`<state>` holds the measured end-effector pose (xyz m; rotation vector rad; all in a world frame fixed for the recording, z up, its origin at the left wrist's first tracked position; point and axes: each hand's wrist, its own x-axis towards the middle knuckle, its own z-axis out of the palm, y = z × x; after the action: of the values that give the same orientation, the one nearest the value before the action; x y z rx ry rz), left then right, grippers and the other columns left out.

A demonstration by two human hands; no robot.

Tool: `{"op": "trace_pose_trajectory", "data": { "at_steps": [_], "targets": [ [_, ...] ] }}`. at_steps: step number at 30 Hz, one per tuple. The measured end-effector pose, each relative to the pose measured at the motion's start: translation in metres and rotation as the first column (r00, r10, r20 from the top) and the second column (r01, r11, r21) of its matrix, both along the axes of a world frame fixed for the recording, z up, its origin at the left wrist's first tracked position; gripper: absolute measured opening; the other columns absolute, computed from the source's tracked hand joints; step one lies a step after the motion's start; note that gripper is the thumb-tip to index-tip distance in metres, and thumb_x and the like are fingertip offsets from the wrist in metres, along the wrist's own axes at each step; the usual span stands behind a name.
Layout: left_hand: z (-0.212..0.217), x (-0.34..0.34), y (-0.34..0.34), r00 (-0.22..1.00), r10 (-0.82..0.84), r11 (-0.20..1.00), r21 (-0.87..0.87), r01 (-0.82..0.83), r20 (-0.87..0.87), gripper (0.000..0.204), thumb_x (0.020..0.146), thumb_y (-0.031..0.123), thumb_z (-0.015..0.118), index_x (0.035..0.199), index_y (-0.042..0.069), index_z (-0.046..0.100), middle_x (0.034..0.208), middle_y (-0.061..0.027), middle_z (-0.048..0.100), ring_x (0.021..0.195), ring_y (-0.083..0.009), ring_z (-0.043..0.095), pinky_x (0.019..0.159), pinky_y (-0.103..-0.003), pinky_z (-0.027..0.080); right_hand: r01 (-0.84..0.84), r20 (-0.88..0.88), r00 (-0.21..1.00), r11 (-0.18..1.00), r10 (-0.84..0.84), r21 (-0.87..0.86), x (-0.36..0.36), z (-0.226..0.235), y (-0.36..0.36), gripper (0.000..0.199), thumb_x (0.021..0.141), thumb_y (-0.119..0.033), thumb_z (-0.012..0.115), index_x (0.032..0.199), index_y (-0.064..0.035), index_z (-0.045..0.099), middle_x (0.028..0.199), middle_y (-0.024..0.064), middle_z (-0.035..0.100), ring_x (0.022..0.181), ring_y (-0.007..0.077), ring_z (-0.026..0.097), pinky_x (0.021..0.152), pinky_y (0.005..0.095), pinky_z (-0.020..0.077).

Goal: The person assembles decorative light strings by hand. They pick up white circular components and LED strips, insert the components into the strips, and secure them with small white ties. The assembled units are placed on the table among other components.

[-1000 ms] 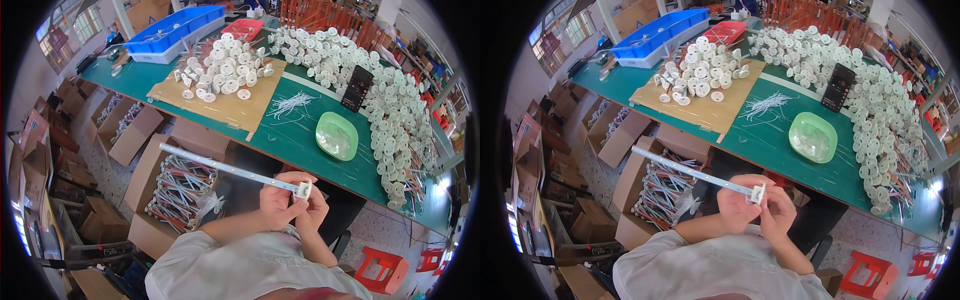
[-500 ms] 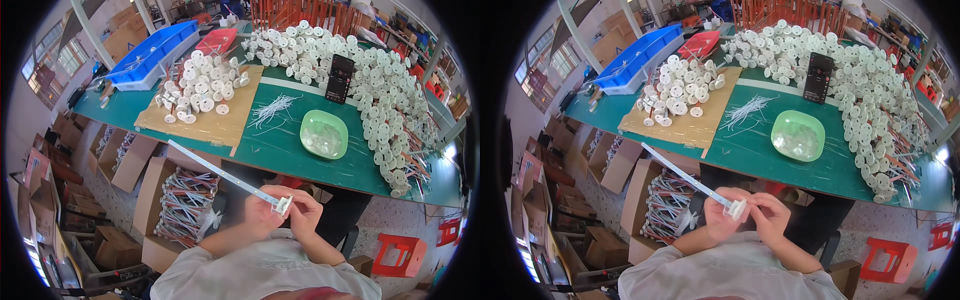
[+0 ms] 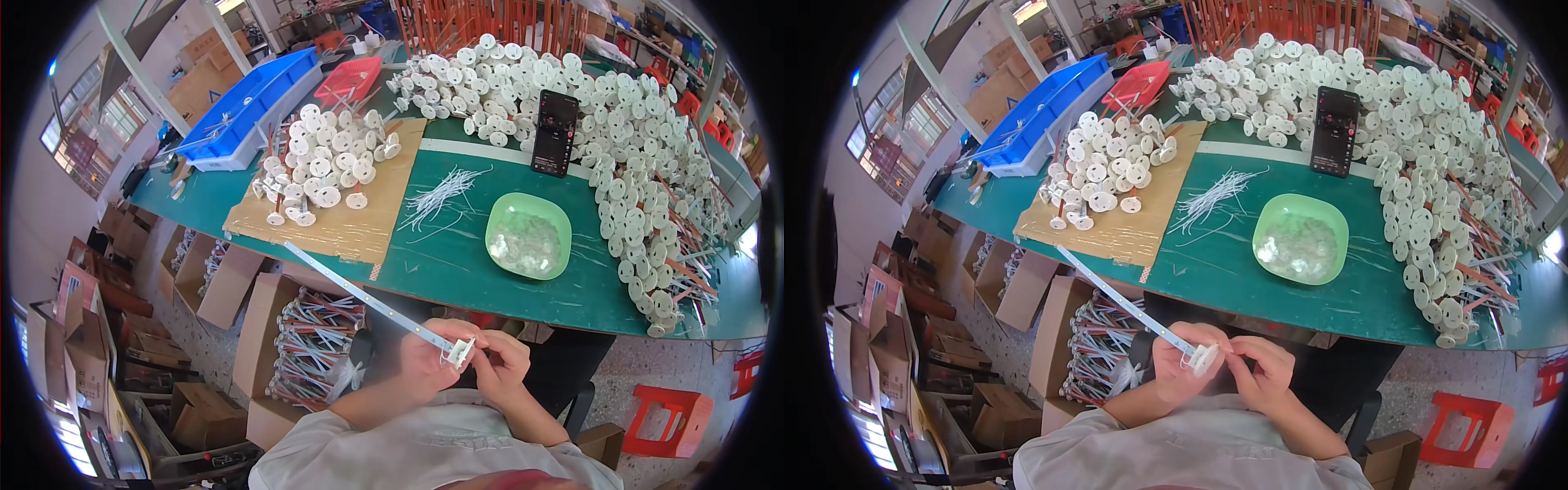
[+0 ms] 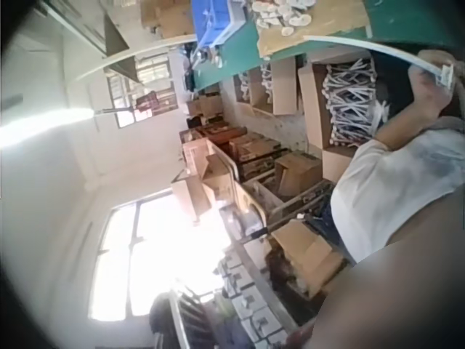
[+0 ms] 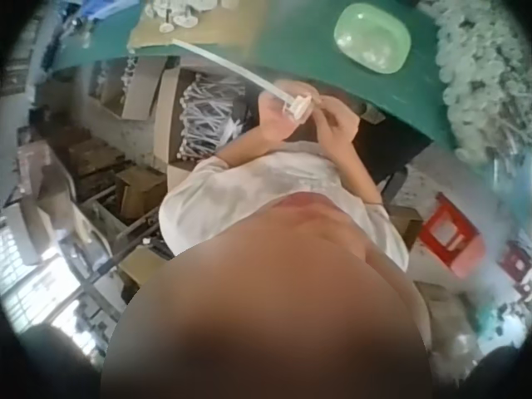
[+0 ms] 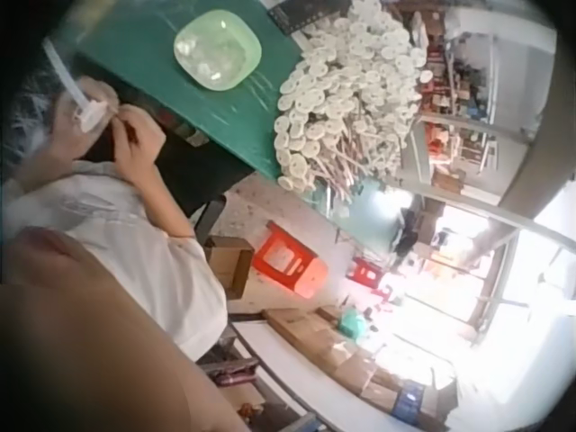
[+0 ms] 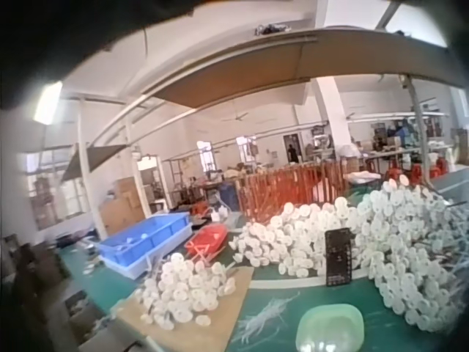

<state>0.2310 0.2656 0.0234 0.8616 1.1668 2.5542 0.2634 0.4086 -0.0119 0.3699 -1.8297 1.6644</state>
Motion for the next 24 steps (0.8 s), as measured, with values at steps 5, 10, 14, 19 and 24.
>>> {"op": "trace_pose_trajectory", "data": {
  "at_steps": [5, 10, 14, 19, 24],
  "targets": [
    [-0.003, -0.001, 0.004, 1.0, 0.008, 1.0, -0.018, -0.008, 0.019, 0.039, 0.09, 0.019, 0.072, 0.117, -0.001, 0.054, 0.11, -0.0226, 0.061, 0.095, -0.0187, 0.061, 0.083, -0.03, 0.05, 0.004, -0.022, 1.0, 1.0, -0.004, 0.013, 0.0, 0.002, 0.004, 0.013, 0.078, 0.009, 0.07, 0.089, 0.0058, 0.065, 0.087, 0.0169, 0.07, 0.068, 0.0215, 0.068, 0.059, 0.0274, 0.0531],
    [-0.005, 0.003, 0.009, 0.998, 0.058, 0.997, -0.058, -0.057, 0.011, 0.035, 0.09, 0.018, 0.071, 0.114, -0.001, 0.054, 0.109, -0.0213, 0.061, 0.095, -0.021, 0.063, 0.081, -0.033, 0.053, -0.011, 0.048, 0.999, 0.998, 0.014, -0.058, 0.005, -0.001, 0.006, 0.012, 0.078, 0.009, 0.069, 0.088, 0.0063, 0.064, 0.085, 0.0166, 0.069, 0.061, 0.0185, 0.065, 0.054, 0.026, 0.0515],
    [0.001, 0.003, 0.013, 0.998, 0.047, 0.999, 0.004, -0.047, -0.032, 0.027, 0.091, 0.009, 0.068, 0.112, 0.0, 0.054, 0.108, -0.0206, 0.062, 0.09, -0.0217, 0.064, 0.078, -0.036, 0.055, 0.009, 0.016, 1.0, 0.998, -0.009, -0.06, 0.008, 0.003, 0.005, 0.01, 0.078, 0.009, 0.068, 0.086, 0.0067, 0.064, 0.082, 0.0162, 0.069, 0.059, 0.0175, 0.064, 0.053, 0.0256, 0.051],
    [-0.002, 0.012, 0.019, 0.99, 0.121, 0.991, -0.042, -0.125, -0.077, 0.03, 0.091, 0.009, 0.068, 0.116, 0.002, 0.053, 0.109, -0.0216, 0.062, 0.091, -0.0234, 0.064, 0.077, -0.036, 0.054, 0.121, -0.082, 0.989, 0.993, -0.122, -0.012, 0.012, 0.01, 0.006, 0.006, 0.079, 0.01, 0.065, 0.083, 0.0073, 0.063, 0.081, 0.0159, 0.068, 0.058, 0.0171, 0.063, 0.053, 0.0252, 0.0508],
    [-0.016, 0.006, 0.023, 0.958, 0.25, 0.961, -0.088, -0.263, -0.138, 0.041, 0.088, 0.016, 0.073, 0.119, 0.001, 0.052, 0.121, -0.0255, 0.061, 0.1, -0.0294, 0.064, 0.085, -0.04, 0.052, 0.195, -0.007, 0.981, 0.98, -0.195, -0.04, 0.021, 0.014, 0.023, 0.005, 0.086, 0.011, 0.059, 0.083, 0.0072, 0.063, 0.077, 0.015, 0.067, 0.055, 0.0137, 0.061, 0.051, 0.0244, 0.05]
  ]
}}
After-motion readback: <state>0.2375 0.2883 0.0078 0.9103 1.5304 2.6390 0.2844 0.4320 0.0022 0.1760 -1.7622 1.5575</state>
